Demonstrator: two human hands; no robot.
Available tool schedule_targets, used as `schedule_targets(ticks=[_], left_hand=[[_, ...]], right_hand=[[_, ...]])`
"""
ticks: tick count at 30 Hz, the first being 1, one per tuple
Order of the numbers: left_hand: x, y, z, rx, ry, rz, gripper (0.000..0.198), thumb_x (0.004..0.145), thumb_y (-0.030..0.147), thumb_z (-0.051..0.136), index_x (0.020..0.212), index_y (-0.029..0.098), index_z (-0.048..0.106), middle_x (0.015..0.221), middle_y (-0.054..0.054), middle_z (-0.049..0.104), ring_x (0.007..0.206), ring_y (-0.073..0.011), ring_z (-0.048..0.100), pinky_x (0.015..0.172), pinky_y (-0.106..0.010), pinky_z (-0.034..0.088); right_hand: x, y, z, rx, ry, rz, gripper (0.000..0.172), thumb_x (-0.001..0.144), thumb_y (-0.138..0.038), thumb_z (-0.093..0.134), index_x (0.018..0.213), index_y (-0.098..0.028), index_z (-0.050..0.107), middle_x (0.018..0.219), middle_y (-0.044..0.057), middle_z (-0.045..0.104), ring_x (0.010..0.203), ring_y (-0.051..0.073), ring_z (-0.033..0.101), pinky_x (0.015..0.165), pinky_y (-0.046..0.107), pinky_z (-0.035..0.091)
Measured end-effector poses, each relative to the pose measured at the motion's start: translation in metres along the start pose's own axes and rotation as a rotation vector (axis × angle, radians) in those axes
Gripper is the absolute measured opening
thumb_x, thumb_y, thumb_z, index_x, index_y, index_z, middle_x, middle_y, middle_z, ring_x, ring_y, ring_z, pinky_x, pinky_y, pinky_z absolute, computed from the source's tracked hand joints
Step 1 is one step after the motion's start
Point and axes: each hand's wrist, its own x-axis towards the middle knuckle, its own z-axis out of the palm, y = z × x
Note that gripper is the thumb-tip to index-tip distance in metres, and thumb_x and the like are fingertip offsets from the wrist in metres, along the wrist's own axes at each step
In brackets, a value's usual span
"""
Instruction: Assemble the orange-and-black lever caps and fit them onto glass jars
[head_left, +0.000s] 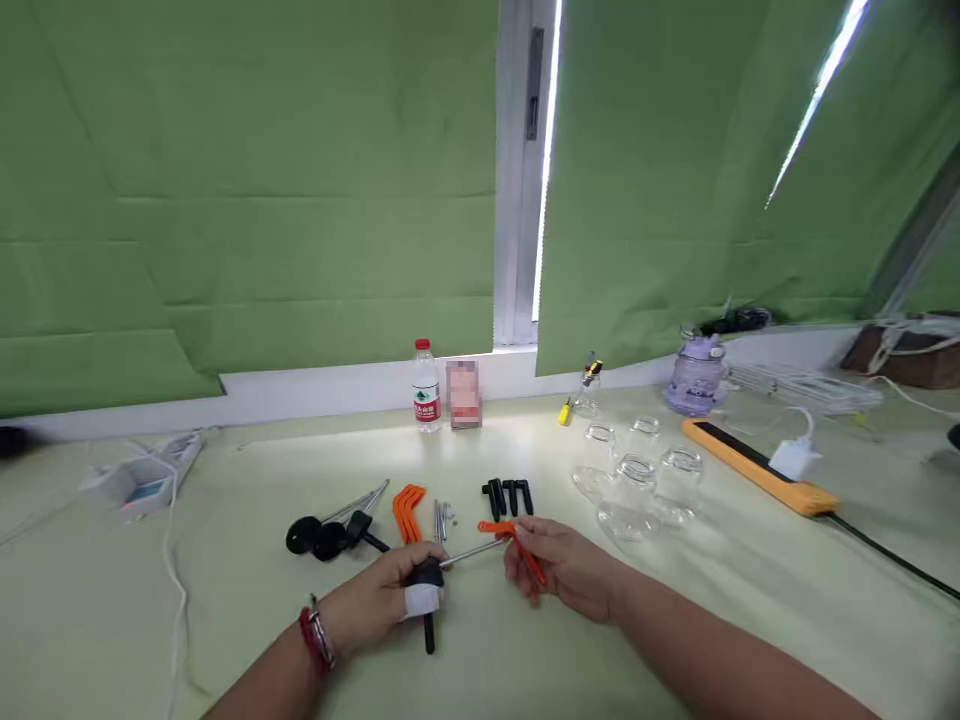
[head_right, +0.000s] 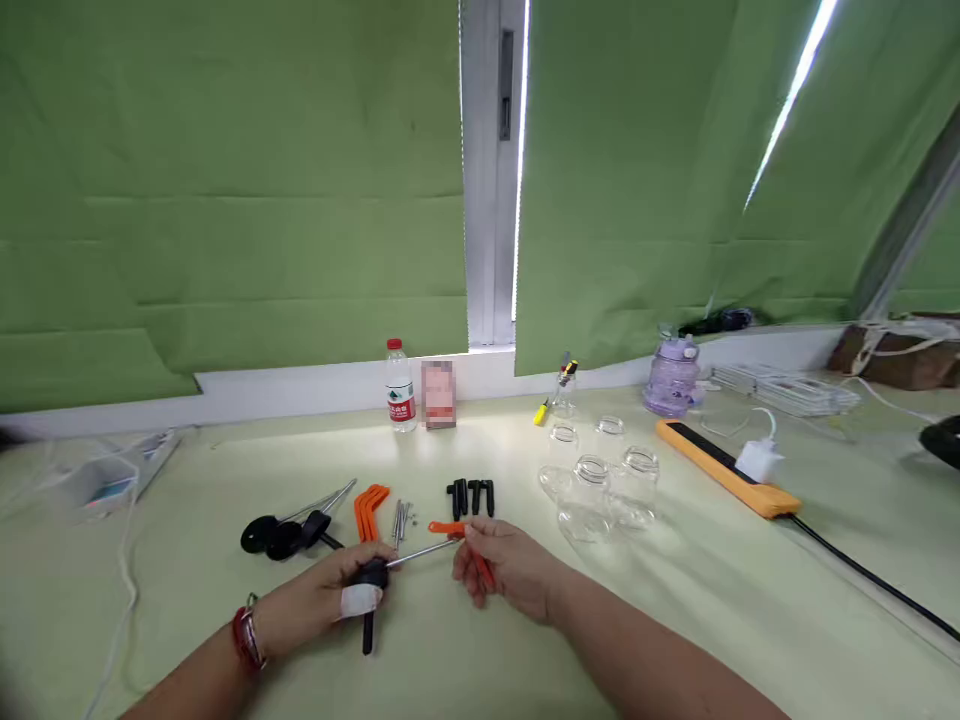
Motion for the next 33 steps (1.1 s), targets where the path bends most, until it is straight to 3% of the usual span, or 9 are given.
schedule_targets(ticks=[17,23,29,33], left_hand=[[0.006,0.000,0.005,0.048,0.019,0.022,0.032,0.079,0.038,0.055,0.105,0.021,0.052,0.077,0.004,0.041,0.058,-0.0077,0.033,0.052,-0.021,0.028],[0.010,-0.004,0.011,-0.051,0.081,-0.001,0.046,0.076,0.034,0.059,0.117,0.022,0.042,0.082,0.004,0.042,0.062,-0.0087,0.036,0.055,-0.022,0.031],[0.013,-0.001,0.019,-0.162,0.155,0.001,0.039,0.067,0.026,0.066,0.102,0.020,0.049,0.079,0.004,0.045,0.070,-0.0106,0.041,0.063,-0.023,0.035],[0.012,0.003,0.023,-0.275,0.103,0.013,0.040,0.066,0.025,0.069,0.098,0.021,0.047,0.081,0.003,0.050,0.073,-0.0120,0.048,0.065,-0.025,0.037]], right_hand=[[0.000,0.004,-0.002,0.046,-0.137,0.023,0.037,0.088,-0.045,0.049,0.106,-0.013,0.051,0.086,0.011,0.065,0.066,0.016,0.060,0.058,0.030,0.043],[-0.004,0.001,0.005,-0.050,-0.166,-0.008,0.029,0.087,-0.040,0.054,0.096,-0.013,0.055,0.089,0.010,0.065,0.065,0.013,0.059,0.057,0.027,0.041],[-0.005,0.003,0.003,-0.102,-0.154,-0.051,0.026,0.083,-0.035,0.060,0.092,-0.011,0.058,0.088,0.009,0.064,0.064,0.011,0.058,0.056,0.024,0.037],[-0.003,0.006,0.001,-0.087,-0.145,-0.068,0.025,0.081,-0.033,0.063,0.092,-0.011,0.058,0.083,0.007,0.064,0.060,0.010,0.058,0.055,0.024,0.036]])
